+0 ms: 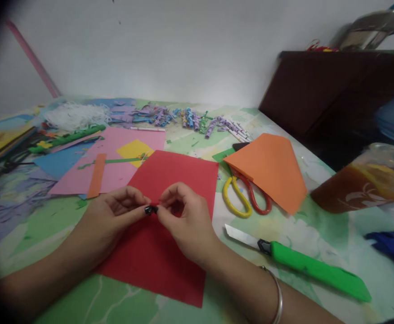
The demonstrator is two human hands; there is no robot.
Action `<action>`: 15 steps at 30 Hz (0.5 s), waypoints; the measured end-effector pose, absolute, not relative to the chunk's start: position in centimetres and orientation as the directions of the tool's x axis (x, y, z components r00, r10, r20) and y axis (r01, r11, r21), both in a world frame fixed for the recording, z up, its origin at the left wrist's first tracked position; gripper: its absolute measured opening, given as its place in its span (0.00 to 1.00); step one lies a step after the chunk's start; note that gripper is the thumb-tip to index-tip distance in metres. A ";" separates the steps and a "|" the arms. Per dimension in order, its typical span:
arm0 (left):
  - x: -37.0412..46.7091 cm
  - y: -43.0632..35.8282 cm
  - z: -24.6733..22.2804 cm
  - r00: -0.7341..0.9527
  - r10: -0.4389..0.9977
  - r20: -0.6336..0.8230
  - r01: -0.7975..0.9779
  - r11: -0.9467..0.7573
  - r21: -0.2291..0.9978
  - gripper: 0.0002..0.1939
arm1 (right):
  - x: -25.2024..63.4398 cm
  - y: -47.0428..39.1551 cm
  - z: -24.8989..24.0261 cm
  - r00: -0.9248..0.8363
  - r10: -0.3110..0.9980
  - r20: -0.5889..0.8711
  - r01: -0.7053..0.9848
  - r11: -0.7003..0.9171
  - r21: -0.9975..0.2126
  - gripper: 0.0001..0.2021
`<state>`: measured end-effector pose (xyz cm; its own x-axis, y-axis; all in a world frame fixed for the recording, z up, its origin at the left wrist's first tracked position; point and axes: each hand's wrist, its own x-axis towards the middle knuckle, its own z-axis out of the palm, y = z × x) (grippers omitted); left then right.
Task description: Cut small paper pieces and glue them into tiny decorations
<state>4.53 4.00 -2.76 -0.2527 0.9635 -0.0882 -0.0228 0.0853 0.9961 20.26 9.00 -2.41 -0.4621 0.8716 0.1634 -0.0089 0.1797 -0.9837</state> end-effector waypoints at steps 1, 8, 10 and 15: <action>4.6 4.0 -2.8 -0.245 0.965 -0.099 -0.032 0.094 0.995 0.09 | 20.3 9.0 -2.4 -0.466 0.871 0.157 -0.003 0.176 -0.984 0.04; 3.0 4.5 -2.1 -0.251 0.956 0.152 0.520 0.000 0.854 0.10 | 20.3 9.1 -2.4 -0.441 0.884 0.158 0.053 0.201 -0.978 0.07; 1.3 5.2 -2.3 -0.279 0.900 0.334 0.798 0.024 0.602 0.17 | 20.3 9.1 -2.5 -0.435 0.881 0.184 0.034 0.221 -0.975 0.08; -1.8 7.0 -3.8 -0.342 0.925 0.163 0.796 0.194 0.573 0.34 | 20.2 8.9 -2.4 -0.456 0.849 0.269 0.018 0.310 -0.950 0.09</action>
<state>-1.79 7.00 -3.83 -0.3420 0.9255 0.1627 0.7963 0.1936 0.5730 20.17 8.86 -2.44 -0.4559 0.8485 0.2686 0.0175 0.3103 -0.9505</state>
